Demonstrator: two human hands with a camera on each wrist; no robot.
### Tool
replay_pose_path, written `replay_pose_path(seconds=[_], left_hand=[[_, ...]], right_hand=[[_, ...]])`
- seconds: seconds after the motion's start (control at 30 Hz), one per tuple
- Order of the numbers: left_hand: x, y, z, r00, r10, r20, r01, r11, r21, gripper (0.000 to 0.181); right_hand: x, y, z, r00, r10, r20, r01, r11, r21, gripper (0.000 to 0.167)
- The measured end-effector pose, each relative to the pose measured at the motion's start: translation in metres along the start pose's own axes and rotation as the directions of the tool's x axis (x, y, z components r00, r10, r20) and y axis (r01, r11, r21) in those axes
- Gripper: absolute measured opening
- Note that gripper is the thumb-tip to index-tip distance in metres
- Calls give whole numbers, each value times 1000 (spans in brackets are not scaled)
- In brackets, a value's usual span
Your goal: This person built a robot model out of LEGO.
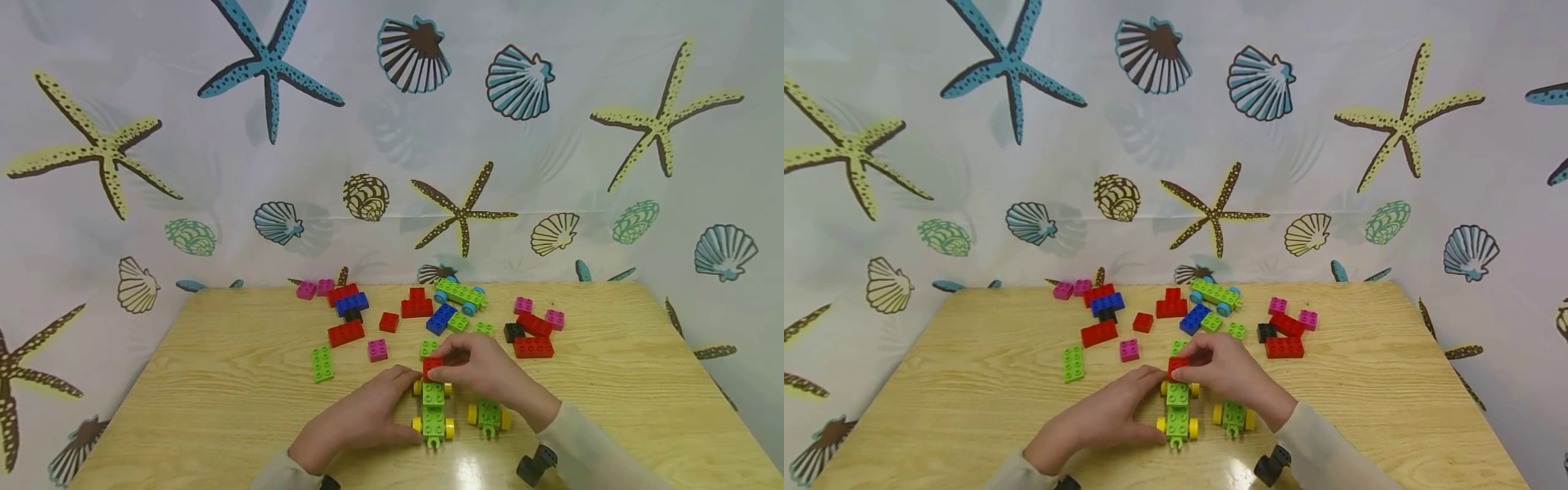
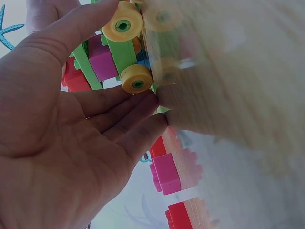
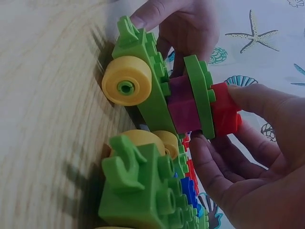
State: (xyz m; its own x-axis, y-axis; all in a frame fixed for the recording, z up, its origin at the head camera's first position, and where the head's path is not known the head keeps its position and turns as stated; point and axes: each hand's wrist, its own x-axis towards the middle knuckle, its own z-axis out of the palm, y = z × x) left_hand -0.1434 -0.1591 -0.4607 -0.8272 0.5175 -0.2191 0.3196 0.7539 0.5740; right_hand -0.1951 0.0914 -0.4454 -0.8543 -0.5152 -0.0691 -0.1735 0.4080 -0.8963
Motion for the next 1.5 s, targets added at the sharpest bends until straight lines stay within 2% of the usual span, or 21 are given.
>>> replay_pose_path(seconds=[0.33,0.6,0.93,1.1,1.17,1.33,1.5], left_hand=[[1,0,1,1000,16,-3,-16,1000,14,98],[3,3,2,1000,12,1,-12,1000,0,97],[4,2,5,1000,8,3,-8,1000,1,98],[6,1,6,1000,7,9,-7,1000,5,99],[5,2,5,1000,8,6,-8,1000,5,99],[3,2,2,1000,-3,7,3,1000,-3,97],[0,2,-2,1000,-14,18,14,1000,23,96]], right_hand=[[0,3,-2,1000,11,19,-11,1000,-1,18],[0,5,-6,999,41,33,-40,999,-34,34],[-3,6,-6,998,14,55,-12,999,-31,25],[-5,5,-6,998,32,47,-29,998,-55,27],[-6,4,-7,998,26,48,-23,997,-75,32],[-15,3,-18,998,-7,57,12,995,-95,49],[-30,9,-34,1000,-9,-4,8,990,-143,50]])
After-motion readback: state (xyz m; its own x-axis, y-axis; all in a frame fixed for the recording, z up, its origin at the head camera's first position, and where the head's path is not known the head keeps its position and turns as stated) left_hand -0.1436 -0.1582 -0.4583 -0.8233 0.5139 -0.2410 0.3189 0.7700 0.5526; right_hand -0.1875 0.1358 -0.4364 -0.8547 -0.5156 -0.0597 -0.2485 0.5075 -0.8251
